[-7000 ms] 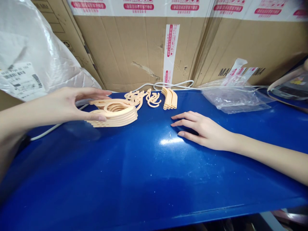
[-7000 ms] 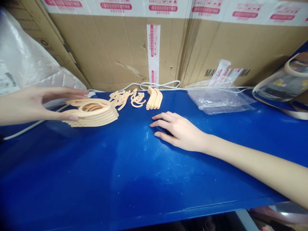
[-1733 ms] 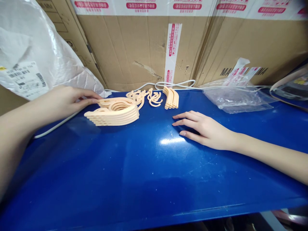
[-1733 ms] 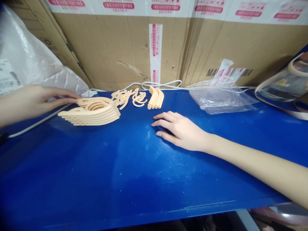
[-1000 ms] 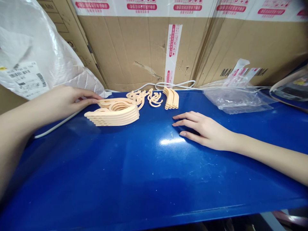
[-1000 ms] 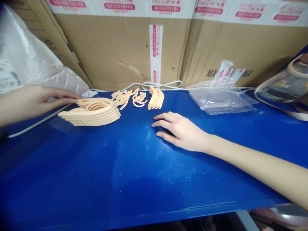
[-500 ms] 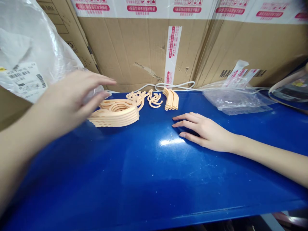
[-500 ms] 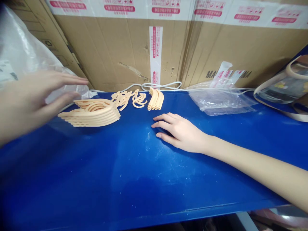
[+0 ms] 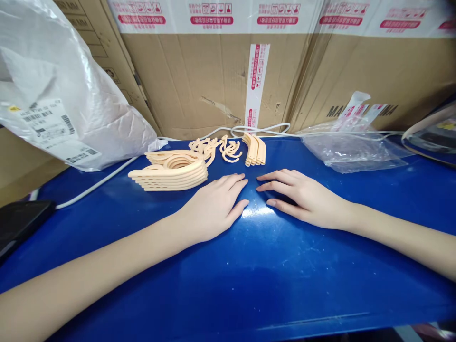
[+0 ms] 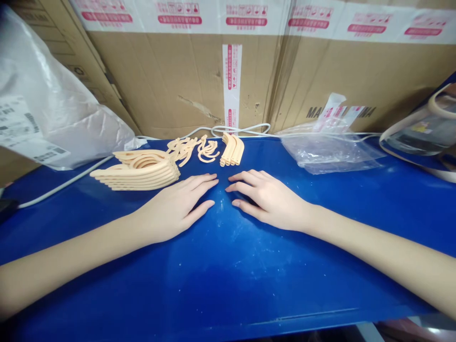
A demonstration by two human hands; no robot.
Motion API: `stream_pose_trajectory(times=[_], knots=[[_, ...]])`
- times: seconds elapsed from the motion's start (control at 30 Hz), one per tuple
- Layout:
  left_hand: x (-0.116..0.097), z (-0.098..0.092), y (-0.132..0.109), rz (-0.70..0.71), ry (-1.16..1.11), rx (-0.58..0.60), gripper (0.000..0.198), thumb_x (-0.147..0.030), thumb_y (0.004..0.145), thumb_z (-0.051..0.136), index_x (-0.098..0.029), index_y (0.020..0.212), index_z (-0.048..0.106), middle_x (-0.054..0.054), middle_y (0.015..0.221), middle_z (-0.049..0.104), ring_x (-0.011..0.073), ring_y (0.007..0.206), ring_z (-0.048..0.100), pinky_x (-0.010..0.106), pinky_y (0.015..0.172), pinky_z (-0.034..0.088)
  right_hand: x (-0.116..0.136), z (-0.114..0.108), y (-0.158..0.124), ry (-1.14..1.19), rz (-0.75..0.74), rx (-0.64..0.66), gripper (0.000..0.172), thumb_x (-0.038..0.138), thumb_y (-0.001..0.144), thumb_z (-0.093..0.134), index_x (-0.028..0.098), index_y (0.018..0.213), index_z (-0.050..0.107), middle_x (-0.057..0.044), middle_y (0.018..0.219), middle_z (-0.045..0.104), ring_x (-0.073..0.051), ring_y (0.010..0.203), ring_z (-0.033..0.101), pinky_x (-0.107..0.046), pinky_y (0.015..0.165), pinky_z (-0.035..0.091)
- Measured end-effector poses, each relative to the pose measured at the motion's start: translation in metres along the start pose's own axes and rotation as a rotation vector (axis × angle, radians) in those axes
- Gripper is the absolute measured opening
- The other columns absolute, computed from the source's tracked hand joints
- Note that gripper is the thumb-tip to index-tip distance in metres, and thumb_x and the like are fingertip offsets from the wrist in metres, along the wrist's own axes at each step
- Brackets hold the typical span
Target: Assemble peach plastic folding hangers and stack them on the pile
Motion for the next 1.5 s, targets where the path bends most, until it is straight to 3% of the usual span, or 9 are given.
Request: stream_pose_trajectory(times=[0.27, 0.4, 0.5, 0.7, 0.8, 0.93, 1.17, 1.5], knots=[[0.009, 0.005, -0.004, -0.024, -0.083, 0.005, 0.047, -0.038, 0.100, 0.040, -0.011, 0.138, 0.048, 0.013, 0.146, 0.049, 0.0250, 0.133, 0.046, 0.042, 0.112, 0.038, -0.005, -0.005, 0.007, 0.071, 0.047, -0.043, 0.031, 0.039, 0.098, 0.044, 0.023, 0.120, 0.061, -0.008, 0.126, 0.062, -0.024, 0.114, 0.058, -0.043, 0.096, 0.044], [0.011, 0.005, -0.003, -0.023, -0.096, 0.004, 0.047, -0.038, 0.100, 0.039, -0.012, 0.138, 0.048, 0.012, 0.146, 0.049, 0.0254, 0.133, 0.046, 0.043, 0.111, 0.039, -0.043, -0.027, 0.014, 0.160, 0.226, -0.187, 0.029, 0.042, 0.095, 0.048, 0.022, 0.112, 0.062, -0.007, 0.112, 0.068, -0.024, 0.103, 0.063, -0.041, 0.091, 0.049], [0.012, 0.005, -0.001, -0.027, -0.108, 0.008, 0.047, -0.038, 0.100, 0.039, -0.012, 0.138, 0.048, 0.012, 0.146, 0.048, 0.0256, 0.134, 0.046, 0.044, 0.111, 0.039, -0.081, -0.030, 0.024, 0.162, 0.393, -0.181, 0.031, 0.043, 0.092, 0.051, 0.020, 0.109, 0.062, -0.008, 0.099, 0.070, -0.024, 0.087, 0.066, -0.041, 0.079, 0.052], [0.013, 0.005, 0.001, -0.035, -0.123, 0.017, 0.048, -0.037, 0.100, 0.040, -0.011, 0.139, 0.048, 0.012, 0.146, 0.048, 0.0256, 0.134, 0.045, 0.045, 0.112, 0.039, -0.138, -0.020, 0.056, 0.102, 0.733, -0.098, 0.065, 0.064, 0.085, 0.050, 0.015, 0.126, 0.051, -0.013, 0.092, 0.069, -0.028, 0.081, 0.065, -0.042, 0.073, 0.049], [0.013, 0.005, 0.001, -0.028, -0.121, 0.013, 0.048, -0.037, 0.100, 0.040, -0.010, 0.138, 0.048, 0.013, 0.146, 0.048, 0.0258, 0.134, 0.045, 0.045, 0.111, 0.039, -0.141, -0.016, 0.075, 0.042, 0.793, -0.052, 0.080, 0.074, 0.081, 0.046, 0.010, 0.128, 0.051, -0.017, 0.093, 0.068, -0.033, 0.089, 0.064, -0.046, 0.078, 0.048], [0.014, 0.005, 0.000, -0.022, -0.118, 0.014, 0.047, -0.036, 0.100, 0.039, -0.011, 0.138, 0.049, 0.013, 0.146, 0.048, 0.0264, 0.134, 0.045, 0.045, 0.111, 0.040, -0.136, -0.011, 0.093, 0.027, 0.781, -0.009, 0.079, 0.075, 0.078, 0.049, 0.009, 0.121, 0.054, -0.016, 0.090, 0.069, -0.034, 0.093, 0.064, -0.047, 0.081, 0.047], [0.016, 0.005, -0.002, -0.021, -0.126, 0.008, 0.047, -0.037, 0.100, 0.039, -0.011, 0.138, 0.048, 0.013, 0.146, 0.048, 0.0260, 0.134, 0.045, 0.046, 0.111, 0.040, -0.150, -0.002, 0.092, 0.124, 0.785, -0.006, 0.049, 0.043, 0.083, 0.059, 0.012, 0.120, 0.053, -0.006, 0.071, 0.068, -0.023, 0.070, 0.064, -0.038, 0.068, 0.050], [0.015, 0.005, 0.000, -0.023, -0.132, 0.017, 0.047, -0.036, 0.100, 0.040, -0.010, 0.138, 0.048, 0.013, 0.146, 0.048, 0.0268, 0.134, 0.045, 0.047, 0.111, 0.040, -0.160, 0.005, 0.085, 0.289, 0.835, -0.036, 0.052, 0.031, 0.081, 0.060, 0.008, 0.127, 0.048, -0.002, 0.061, 0.059, -0.015, 0.048, 0.052, -0.030, 0.047, 0.044]])
Point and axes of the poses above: each hand's wrist, its own y-axis towards the middle knuckle, its own z-axis out of the palm, x = y × z, the point moved 9 cm from there along y, towards the middle knuckle
